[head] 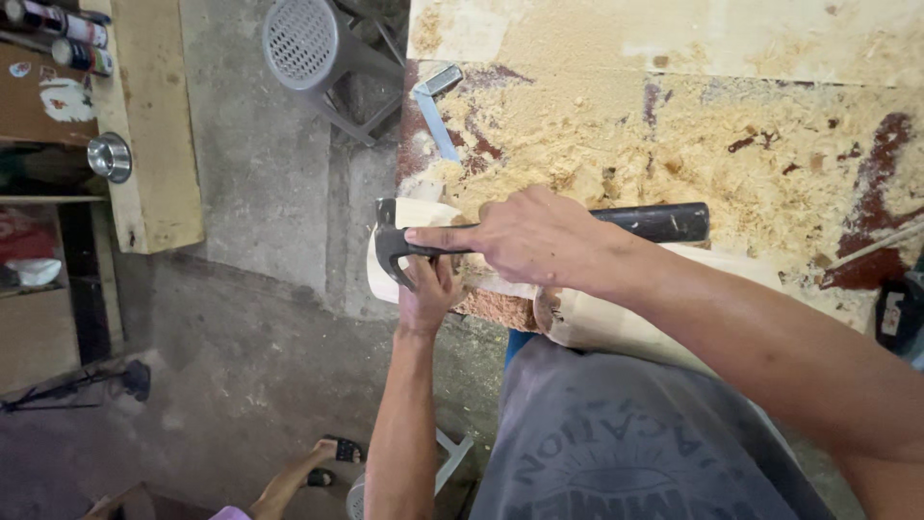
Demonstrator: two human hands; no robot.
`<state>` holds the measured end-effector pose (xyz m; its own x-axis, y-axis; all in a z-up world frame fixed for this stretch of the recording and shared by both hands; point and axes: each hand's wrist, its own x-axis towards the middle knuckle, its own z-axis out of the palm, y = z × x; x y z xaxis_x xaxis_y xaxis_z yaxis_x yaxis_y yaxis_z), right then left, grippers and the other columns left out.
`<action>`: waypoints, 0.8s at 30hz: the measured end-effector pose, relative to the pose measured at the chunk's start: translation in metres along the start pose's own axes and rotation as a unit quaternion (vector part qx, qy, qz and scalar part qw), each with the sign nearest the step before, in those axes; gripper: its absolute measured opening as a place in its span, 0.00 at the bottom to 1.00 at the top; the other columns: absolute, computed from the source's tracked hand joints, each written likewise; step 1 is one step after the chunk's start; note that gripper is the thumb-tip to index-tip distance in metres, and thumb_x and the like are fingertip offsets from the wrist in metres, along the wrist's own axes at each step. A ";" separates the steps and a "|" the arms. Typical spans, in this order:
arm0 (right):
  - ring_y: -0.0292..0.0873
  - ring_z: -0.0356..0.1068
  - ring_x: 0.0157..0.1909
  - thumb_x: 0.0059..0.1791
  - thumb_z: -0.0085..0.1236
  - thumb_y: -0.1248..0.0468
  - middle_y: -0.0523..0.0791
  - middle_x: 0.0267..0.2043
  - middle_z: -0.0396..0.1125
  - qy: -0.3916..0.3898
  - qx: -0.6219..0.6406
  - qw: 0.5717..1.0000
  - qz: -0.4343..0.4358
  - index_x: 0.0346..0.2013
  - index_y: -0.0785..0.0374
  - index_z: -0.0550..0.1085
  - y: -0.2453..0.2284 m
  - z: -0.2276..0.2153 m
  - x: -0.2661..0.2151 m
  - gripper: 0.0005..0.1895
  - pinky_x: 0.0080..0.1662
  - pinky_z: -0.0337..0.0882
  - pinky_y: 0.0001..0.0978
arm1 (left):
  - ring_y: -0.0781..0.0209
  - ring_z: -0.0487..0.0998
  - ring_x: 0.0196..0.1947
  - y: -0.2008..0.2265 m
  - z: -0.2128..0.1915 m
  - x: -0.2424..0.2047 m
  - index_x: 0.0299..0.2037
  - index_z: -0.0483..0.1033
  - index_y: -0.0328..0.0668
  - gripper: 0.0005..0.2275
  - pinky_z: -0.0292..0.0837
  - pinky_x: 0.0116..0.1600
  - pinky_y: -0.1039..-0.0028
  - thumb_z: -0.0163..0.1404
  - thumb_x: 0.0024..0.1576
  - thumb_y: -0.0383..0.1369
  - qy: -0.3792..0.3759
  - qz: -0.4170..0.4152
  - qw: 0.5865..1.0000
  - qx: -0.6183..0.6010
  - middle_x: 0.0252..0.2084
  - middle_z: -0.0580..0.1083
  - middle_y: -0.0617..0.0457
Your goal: The person uses a chisel and hammer to carve a cylindrical wooden object on a workbench. They repeatedly strike the chisel to remove wood chips, shaping the piece while a second person stands nearby.
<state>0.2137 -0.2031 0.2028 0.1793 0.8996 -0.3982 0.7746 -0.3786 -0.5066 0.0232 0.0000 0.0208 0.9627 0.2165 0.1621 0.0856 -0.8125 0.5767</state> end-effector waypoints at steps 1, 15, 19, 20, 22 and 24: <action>0.38 0.55 0.19 0.55 0.49 0.50 0.46 0.23 0.64 0.010 0.002 1.000 0.002 0.73 0.15 0.40 0.001 0.003 -0.001 0.40 0.25 0.62 0.36 | 0.41 0.82 0.30 0.000 0.000 0.001 0.60 0.55 0.24 0.19 0.74 0.35 0.57 0.48 0.65 0.25 0.005 0.005 1.000 -0.012 0.33 0.77 0.36; 0.37 0.56 0.17 0.54 0.46 0.60 0.45 0.26 0.62 0.194 0.074 0.978 -0.030 0.73 0.21 0.48 0.003 0.028 -0.008 0.38 0.21 0.62 0.31 | 0.35 0.82 0.40 -0.013 0.007 -0.010 0.63 0.61 0.28 0.20 0.76 0.35 0.57 0.54 0.65 0.29 0.033 -0.024 0.999 0.021 0.38 0.78 0.38; 0.39 0.61 0.21 0.59 0.41 0.63 0.45 0.29 0.63 0.055 0.048 0.997 0.022 0.74 0.16 0.44 -0.001 0.024 -0.015 0.38 0.24 0.67 0.32 | 0.35 0.79 0.30 -0.023 0.011 -0.007 0.55 0.63 0.31 0.16 0.75 0.34 0.54 0.53 0.60 0.28 0.062 0.082 0.986 0.128 0.33 0.75 0.35; 0.40 0.63 0.22 0.59 0.41 0.62 0.45 0.30 0.63 0.070 0.060 0.995 0.022 0.73 0.16 0.43 -0.001 0.024 -0.018 0.37 0.24 0.69 0.32 | 0.33 0.79 0.30 -0.026 0.014 -0.004 0.55 0.63 0.27 0.17 0.75 0.33 0.53 0.53 0.60 0.28 0.039 0.048 0.994 0.092 0.33 0.76 0.35; 0.41 0.65 0.25 0.52 0.52 0.59 0.45 0.30 0.64 0.203 0.097 0.974 -0.029 0.72 0.19 0.47 -0.001 0.026 -0.021 0.40 0.25 0.68 0.35 | 0.31 0.79 0.31 -0.029 0.017 -0.006 0.52 0.66 0.26 0.15 0.74 0.33 0.51 0.54 0.60 0.28 -0.006 0.002 0.997 0.078 0.32 0.76 0.34; 0.42 0.67 0.27 0.50 0.56 0.57 0.45 0.32 0.63 0.189 0.098 0.977 -0.029 0.72 0.18 0.47 -0.001 0.032 -0.025 0.43 0.26 0.69 0.37 | 0.32 0.78 0.32 -0.027 0.015 -0.013 0.45 0.72 0.31 0.08 0.72 0.35 0.49 0.55 0.61 0.27 -0.051 -0.019 0.991 0.118 0.30 0.76 0.34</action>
<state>0.1887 -0.2318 0.1889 0.3774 0.9232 -0.0728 0.6657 -0.3251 -0.6717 0.0123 0.0113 -0.0092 0.9776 0.2034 0.0539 0.1690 -0.9115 0.3749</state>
